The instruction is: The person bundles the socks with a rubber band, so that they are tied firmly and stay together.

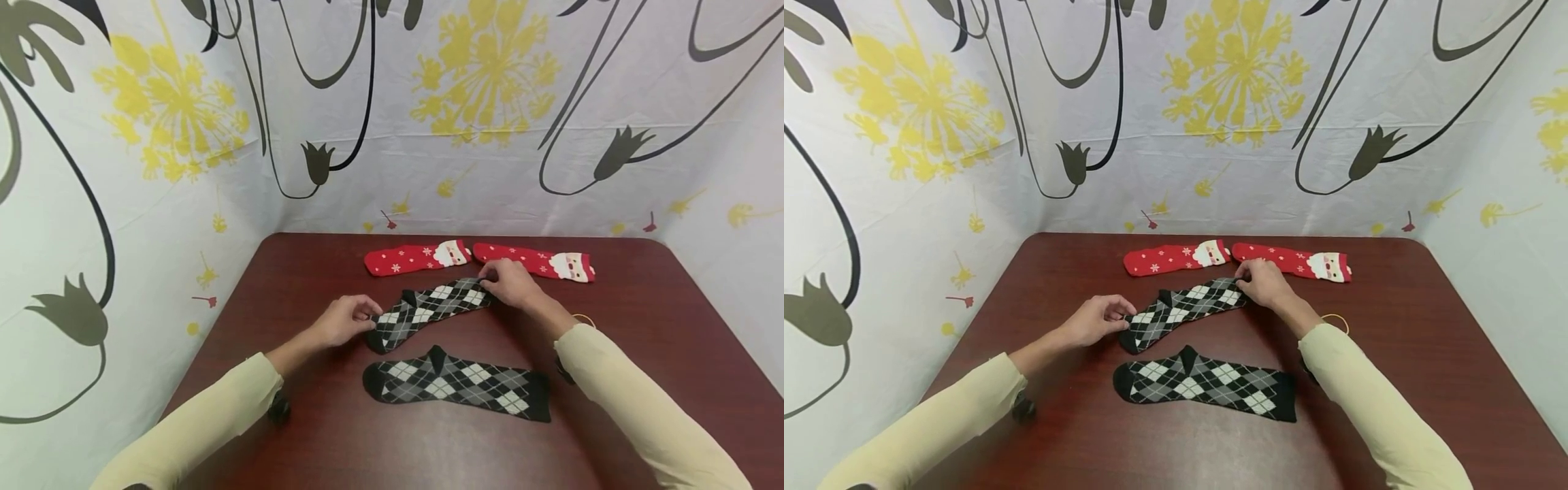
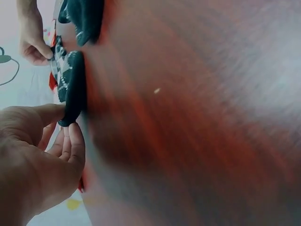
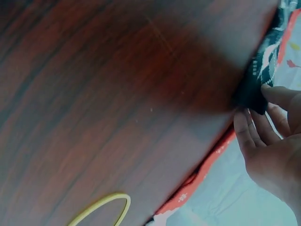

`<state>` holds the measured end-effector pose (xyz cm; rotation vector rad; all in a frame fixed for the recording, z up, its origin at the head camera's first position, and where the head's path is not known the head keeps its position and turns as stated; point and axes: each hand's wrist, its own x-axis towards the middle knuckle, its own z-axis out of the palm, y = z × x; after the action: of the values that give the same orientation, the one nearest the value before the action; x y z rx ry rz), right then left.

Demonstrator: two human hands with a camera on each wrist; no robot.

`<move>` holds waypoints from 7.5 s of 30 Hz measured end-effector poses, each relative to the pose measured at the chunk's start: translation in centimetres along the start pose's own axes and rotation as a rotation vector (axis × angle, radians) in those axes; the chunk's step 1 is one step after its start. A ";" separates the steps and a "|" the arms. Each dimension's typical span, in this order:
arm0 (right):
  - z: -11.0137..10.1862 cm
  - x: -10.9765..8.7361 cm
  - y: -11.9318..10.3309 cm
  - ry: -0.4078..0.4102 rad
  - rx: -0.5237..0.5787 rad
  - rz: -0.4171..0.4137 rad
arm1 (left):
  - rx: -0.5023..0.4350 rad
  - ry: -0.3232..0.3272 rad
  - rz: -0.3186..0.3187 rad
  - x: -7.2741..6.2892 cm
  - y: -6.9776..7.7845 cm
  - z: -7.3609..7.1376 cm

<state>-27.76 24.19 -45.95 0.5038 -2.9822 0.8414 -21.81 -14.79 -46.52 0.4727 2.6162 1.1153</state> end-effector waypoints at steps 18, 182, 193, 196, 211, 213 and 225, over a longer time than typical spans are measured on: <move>-4.8 -4.9 -0.4 -0.072 0.244 0.008 | -0.042 -0.048 0.065 1.2 2.2 -2.4; -2.3 -14.3 -0.3 0.051 -0.081 0.107 | 0.271 -0.047 0.149 -1.7 2.8 2.6; -2.2 -14.1 0.1 0.068 -0.060 0.075 | 0.293 -0.021 0.181 -1.6 2.9 2.7; -2.3 -13.9 0.4 0.046 -0.024 0.086 | 0.291 -0.006 0.185 -1.5 2.8 2.7; -3.3 -14.1 1.4 -0.065 0.298 0.264 | 0.157 0.000 0.143 -1.5 1.9 1.9; -3.4 -14.0 1.5 -0.062 0.318 0.273 | 0.112 0.009 0.137 -1.5 1.9 1.7; -3.6 -11.4 1.7 -0.021 0.473 0.229 | -0.166 0.064 0.014 -0.3 1.0 0.0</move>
<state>-17.75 30.89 -44.79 0.1671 -2.8840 1.5839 -21.34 -14.29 -45.78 0.4274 2.5484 1.3600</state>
